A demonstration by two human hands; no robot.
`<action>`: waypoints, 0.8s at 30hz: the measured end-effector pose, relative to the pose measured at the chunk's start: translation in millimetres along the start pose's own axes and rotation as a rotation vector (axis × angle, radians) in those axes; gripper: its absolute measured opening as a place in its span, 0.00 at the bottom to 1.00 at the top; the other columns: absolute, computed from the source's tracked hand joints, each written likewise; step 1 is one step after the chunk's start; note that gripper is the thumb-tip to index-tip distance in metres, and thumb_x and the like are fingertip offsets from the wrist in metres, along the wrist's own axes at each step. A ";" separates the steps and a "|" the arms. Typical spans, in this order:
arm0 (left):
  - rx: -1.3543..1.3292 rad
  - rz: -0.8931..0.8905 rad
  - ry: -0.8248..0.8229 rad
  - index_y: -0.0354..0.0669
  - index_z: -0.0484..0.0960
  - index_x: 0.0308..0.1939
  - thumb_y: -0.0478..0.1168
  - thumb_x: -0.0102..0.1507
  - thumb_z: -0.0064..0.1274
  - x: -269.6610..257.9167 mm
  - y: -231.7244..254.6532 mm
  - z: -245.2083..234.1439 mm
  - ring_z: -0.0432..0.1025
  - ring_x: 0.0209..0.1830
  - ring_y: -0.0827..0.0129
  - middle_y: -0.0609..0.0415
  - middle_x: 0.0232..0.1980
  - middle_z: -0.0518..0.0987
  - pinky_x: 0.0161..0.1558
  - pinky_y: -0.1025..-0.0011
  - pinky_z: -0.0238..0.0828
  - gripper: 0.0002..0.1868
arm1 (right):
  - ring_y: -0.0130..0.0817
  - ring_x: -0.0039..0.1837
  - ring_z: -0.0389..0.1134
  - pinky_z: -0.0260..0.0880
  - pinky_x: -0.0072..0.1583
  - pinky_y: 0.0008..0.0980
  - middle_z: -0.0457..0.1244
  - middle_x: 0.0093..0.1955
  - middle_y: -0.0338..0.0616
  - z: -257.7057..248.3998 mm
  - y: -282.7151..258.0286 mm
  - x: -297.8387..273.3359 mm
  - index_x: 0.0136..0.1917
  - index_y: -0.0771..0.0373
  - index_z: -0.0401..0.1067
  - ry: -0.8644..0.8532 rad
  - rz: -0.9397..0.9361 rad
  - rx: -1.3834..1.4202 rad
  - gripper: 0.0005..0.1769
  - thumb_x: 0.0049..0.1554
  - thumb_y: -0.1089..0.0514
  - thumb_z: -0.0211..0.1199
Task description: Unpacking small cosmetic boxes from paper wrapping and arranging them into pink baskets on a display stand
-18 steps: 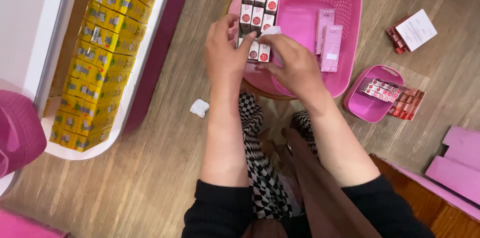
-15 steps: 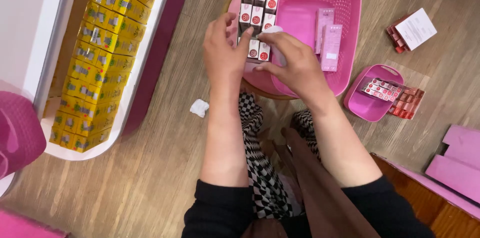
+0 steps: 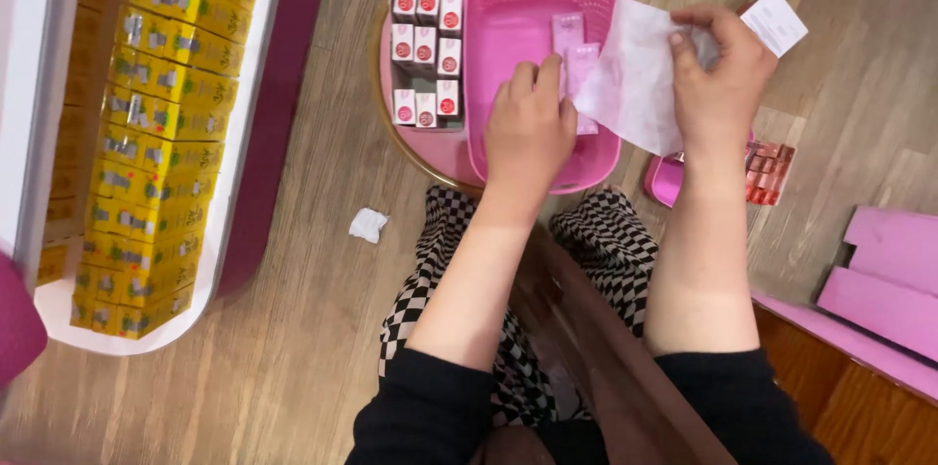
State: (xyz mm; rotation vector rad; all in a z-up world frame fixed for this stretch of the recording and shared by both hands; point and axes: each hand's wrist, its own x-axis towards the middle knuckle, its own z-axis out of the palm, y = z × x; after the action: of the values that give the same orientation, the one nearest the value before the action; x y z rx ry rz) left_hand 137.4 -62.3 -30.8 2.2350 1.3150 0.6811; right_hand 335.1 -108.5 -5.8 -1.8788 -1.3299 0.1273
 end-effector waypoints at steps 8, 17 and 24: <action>0.145 -0.186 -0.340 0.26 0.62 0.68 0.36 0.67 0.47 -3.9 28.3 35.3 0.79 0.28 0.54 0.39 0.42 0.80 0.22 0.63 0.79 0.27 | 0.32 0.50 0.68 0.65 0.55 0.32 0.70 0.48 0.35 -20.0 35.5 -3.2 0.51 0.57 0.79 0.056 0.101 -0.012 0.12 0.56 0.70 0.66; -0.358 -0.550 -0.515 0.41 0.77 0.53 0.42 0.65 0.55 28.3 28.7 -29.1 0.83 0.41 0.68 0.52 0.48 0.84 0.41 0.72 0.88 0.14 | 0.29 0.54 0.69 0.66 0.58 0.30 0.71 0.51 0.35 -34.7 15.3 -3.3 0.52 0.58 0.78 0.041 0.148 0.178 0.10 0.59 0.69 0.66; -0.641 0.047 0.294 0.46 0.83 0.47 0.29 0.60 0.61 29.9 22.4 -39.5 0.73 0.47 0.71 0.59 0.46 0.78 0.49 0.74 0.76 0.13 | 0.35 0.58 0.64 0.63 0.57 0.27 0.64 0.58 0.48 -26.9 -8.6 -4.3 0.59 0.64 0.74 -0.137 0.033 0.502 0.10 0.65 0.61 0.67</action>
State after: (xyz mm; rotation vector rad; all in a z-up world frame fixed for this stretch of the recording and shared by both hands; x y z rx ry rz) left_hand 140.4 -40.3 18.8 1.6873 0.9746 1.2784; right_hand 340.3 -125.9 16.1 -1.4831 -1.2177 0.5619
